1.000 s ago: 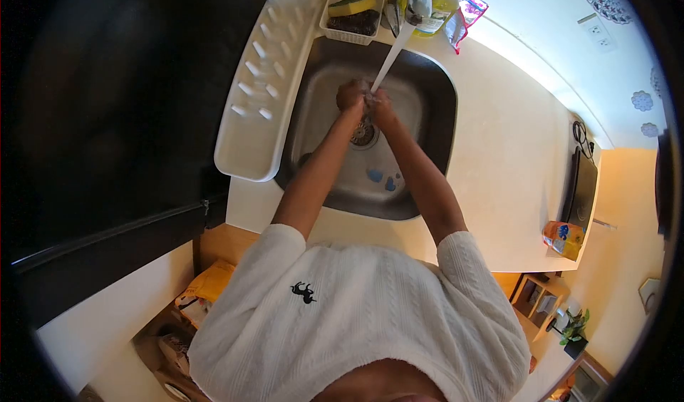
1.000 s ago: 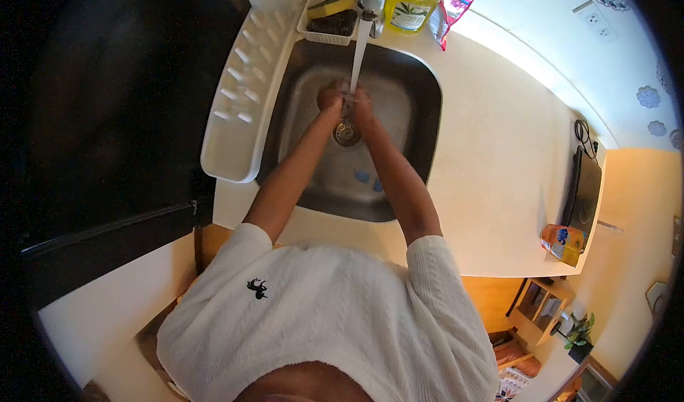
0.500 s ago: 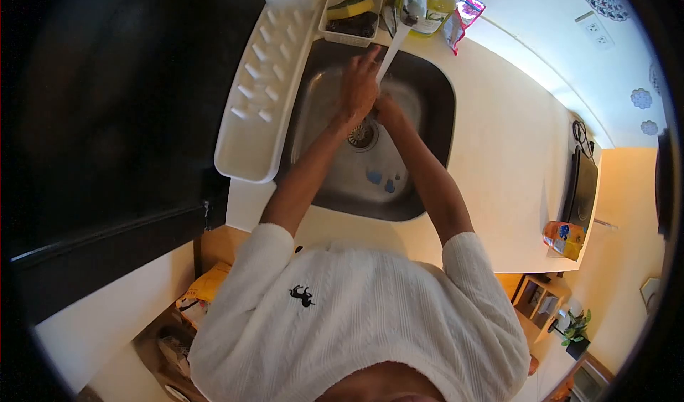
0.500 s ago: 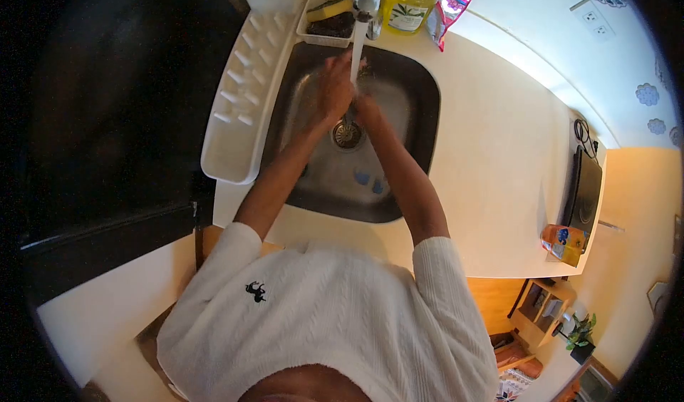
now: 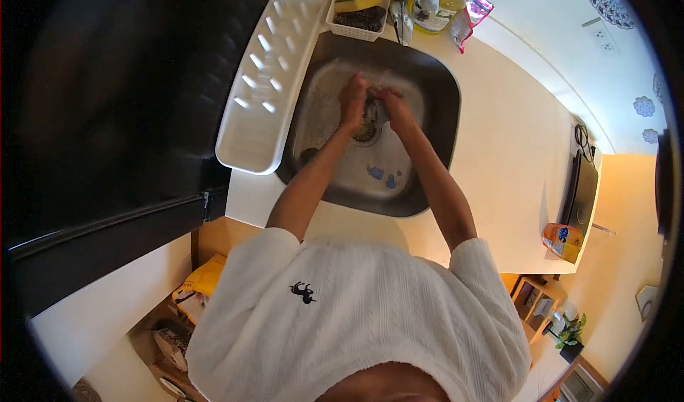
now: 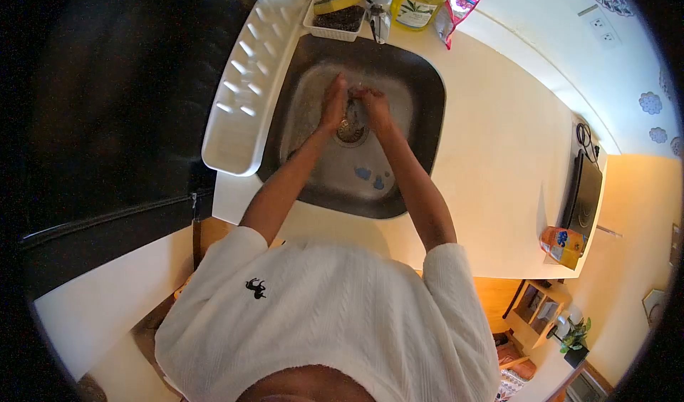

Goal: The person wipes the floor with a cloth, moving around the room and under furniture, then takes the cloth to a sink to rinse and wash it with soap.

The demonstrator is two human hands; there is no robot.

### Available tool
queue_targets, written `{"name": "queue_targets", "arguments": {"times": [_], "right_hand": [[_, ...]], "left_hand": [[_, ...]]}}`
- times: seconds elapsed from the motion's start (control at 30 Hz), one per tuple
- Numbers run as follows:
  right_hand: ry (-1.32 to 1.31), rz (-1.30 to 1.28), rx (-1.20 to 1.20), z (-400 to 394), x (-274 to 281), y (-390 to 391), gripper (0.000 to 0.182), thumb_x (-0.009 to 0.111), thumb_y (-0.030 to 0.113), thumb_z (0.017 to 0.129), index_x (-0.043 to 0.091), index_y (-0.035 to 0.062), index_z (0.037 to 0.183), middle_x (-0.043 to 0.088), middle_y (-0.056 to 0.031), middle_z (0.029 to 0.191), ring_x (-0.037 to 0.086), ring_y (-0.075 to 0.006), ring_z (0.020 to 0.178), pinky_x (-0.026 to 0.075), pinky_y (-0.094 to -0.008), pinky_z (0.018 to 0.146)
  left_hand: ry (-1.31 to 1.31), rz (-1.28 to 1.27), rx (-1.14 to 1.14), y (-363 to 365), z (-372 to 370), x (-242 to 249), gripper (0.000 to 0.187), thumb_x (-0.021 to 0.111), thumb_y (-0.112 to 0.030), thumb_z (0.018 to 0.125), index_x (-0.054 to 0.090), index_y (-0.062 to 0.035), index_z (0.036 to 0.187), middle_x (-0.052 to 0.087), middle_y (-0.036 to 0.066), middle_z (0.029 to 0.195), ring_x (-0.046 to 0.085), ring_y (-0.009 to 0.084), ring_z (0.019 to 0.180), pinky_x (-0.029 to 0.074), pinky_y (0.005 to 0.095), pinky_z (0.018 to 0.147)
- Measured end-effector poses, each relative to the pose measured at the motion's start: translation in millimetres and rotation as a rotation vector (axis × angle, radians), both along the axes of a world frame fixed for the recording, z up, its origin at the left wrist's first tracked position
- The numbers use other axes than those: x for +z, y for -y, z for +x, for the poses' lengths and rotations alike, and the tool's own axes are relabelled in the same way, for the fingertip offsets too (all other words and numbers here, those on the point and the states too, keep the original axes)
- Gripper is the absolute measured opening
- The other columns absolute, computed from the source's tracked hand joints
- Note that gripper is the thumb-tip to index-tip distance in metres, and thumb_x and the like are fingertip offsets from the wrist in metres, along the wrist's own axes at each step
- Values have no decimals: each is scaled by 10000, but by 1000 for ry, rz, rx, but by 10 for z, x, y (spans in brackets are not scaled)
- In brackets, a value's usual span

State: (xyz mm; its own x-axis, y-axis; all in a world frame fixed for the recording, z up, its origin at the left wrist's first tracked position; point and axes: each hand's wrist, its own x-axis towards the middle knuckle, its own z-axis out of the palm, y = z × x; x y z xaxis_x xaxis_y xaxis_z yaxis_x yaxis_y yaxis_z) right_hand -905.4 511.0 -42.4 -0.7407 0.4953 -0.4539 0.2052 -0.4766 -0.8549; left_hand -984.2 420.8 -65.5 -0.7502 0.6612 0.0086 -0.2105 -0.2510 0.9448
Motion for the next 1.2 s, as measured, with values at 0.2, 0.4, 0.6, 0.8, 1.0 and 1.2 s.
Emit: {"name": "queue_targets", "arguments": {"times": [0.2, 0.4, 0.6, 0.8, 1.0, 1.2], "right_hand": [[-65, 1342, -227, 158, 556, 781, 274, 637, 295, 760, 629, 21, 772, 608, -143, 693, 575, -178, 651, 446, -327, 615], [202, 1029, -340, 81, 123, 505, 345, 618, 316, 768, 609, -28, 747, 580, -163, 579, 573, -246, 539, 445, -352, 585], [363, 881, -418, 248, -494, 128, 286, 604, 245, 733, 598, -39, 707, 589, -172, 579, 568, -184, 561, 439, -355, 582], [-119, 423, -60, 222, -47, 831, 756, 631, 503, 708, 417, 57, 1280, 319, -132, 1376, 236, -336, 1283, 200, -532, 1010], [544, 1164, -189, -147, -158, 349, 137, 622, 95, 685, 634, -24, 754, 630, -194, 731, 607, -251, 665, 468, -362, 670], [225, 673, -402, -2, 24, 341, 136, 648, 129, 694, 622, -4, 701, 628, -180, 683, 614, -207, 649, 466, -327, 616]], "left_hand": [[400, -429, -80, 158, 350, 80, 418, 424, -411, 882, 519, -57, 1083, 550, 83, 1049, 530, 178, 879, 436, 296, 745], [504, -603, -19, -253, 390, -199, 407, 429, -430, 872, 536, -74, 1037, 609, 97, 940, 569, 179, 793, 464, 312, 693], [994, -530, -175, 14, 313, 94, 248, 428, -343, 892, 534, -129, 958, 569, 41, 876, 519, 155, 831, 450, 346, 726], [803, -584, -130, 67, 318, 75, 272, 410, -277, 896, 491, -67, 1048, 559, 83, 983, 525, 177, 859, 446, 349, 766], [247, -401, -179, -96, 183, -1093, 231, 409, -248, 891, 531, -68, 968, 571, 14, 901, 550, 130, 795, 460, 278, 715], [915, -249, -75, 8, 318, 16, 244, 362, -247, 895, 545, -92, 939, 577, 43, 957, 564, 165, 885, 456, 257, 735]]}}
